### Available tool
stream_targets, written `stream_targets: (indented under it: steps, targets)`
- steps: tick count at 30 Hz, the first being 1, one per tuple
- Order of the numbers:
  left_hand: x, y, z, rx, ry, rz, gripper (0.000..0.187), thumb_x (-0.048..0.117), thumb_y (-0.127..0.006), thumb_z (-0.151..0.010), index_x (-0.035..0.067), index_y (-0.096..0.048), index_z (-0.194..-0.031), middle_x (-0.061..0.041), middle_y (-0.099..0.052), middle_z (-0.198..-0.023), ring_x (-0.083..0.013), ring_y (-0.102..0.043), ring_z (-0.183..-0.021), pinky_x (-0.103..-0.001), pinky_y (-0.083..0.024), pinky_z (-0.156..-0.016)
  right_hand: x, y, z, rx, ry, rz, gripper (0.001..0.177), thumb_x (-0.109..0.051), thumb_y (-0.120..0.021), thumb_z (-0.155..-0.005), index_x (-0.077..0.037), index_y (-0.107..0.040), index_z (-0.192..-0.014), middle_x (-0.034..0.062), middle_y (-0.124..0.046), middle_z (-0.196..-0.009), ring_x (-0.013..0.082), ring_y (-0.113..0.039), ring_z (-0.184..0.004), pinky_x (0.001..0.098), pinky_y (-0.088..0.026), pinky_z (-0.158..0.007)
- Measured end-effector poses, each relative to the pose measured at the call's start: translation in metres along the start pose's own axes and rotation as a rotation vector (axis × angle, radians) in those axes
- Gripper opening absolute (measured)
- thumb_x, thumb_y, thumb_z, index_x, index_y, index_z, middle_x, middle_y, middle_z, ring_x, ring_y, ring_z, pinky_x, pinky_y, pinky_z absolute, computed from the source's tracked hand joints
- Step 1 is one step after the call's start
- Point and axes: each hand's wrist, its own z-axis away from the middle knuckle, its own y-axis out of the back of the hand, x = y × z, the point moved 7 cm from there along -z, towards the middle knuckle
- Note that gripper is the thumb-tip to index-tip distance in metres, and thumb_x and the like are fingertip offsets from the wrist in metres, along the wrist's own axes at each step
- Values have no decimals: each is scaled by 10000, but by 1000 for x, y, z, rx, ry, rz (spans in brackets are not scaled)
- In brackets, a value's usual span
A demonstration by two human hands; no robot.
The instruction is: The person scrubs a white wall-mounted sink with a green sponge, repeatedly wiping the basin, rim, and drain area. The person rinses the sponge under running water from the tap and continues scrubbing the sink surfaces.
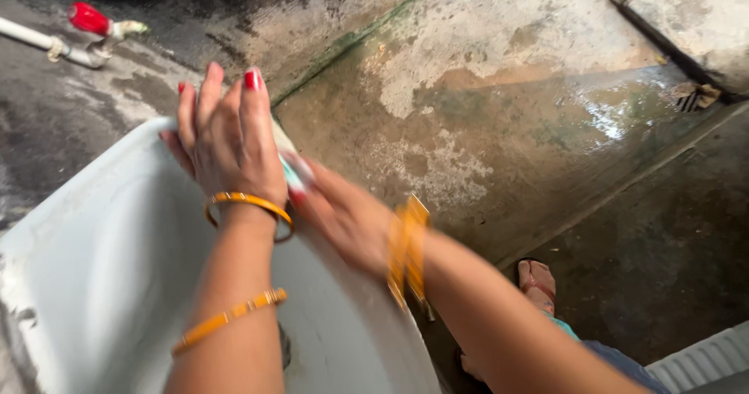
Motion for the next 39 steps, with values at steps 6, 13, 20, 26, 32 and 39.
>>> stream_targets:
  steps: [6,13,20,26,32,39]
  targets:
    - [4,2,10,13,1,-53,670,638,-236,-1024,280,-734,-1294,17,-446,-1604,-249,-228,-1529,-506,34,-1219,10,1,-16,-81,118,-81,482,-236,-318,-1153,-5,-375,-1572,191,-407,-1650,277,-384,-1539,367,-271,-1278]
    - [8,6,10,21,-20,-19,677,636,-214,-1042,282,-745,-1267,16,-477,-1592,-261,-245,-1527,-509,42,-1221,27,-2,-58,-109,172,189,491,-219,-440,-1057,-49,-512,-1512,135,-577,-1512,248,-557,-1387,348,-416,-1197]
    - [-8,-2,9,54,-25,-89,511,591,-447,-1074,194,-767,-1094,29,-502,-1610,-242,-273,-1551,-521,-18,-1259,37,-13,96,140,-684,-941,630,-386,-492,-985,-202,-393,-1580,17,-440,-1622,165,-428,-1403,331,-324,-1145]
    - [9,-9,50,103,-145,-98,328,389,-543,-1043,256,-768,-1241,-65,-460,-1626,-336,-240,-1553,-616,-53,-1251,34,4,5,47,241,393,465,-335,-356,-1163,-107,-477,-1549,160,-593,-1522,299,-579,-1422,367,-456,-1219]
    - [38,-7,120,16,-194,43,460,296,-495,-1018,176,-654,-1432,-163,-265,-1705,-429,-132,-1586,-622,-76,-1262,31,5,71,93,-181,-4,499,-288,-319,-1088,-62,-463,-1508,176,-540,-1517,281,-514,-1397,381,-393,-1155]
    - [54,-5,166,-54,-223,104,495,291,-478,-1005,130,-628,-1448,-172,-213,-1713,-442,-144,-1580,-605,-104,-1265,-1,-16,125,282,-350,-727,575,-394,-311,-1051,-122,-391,-1551,93,-511,-1524,175,-493,-1378,327,-388,-1147]
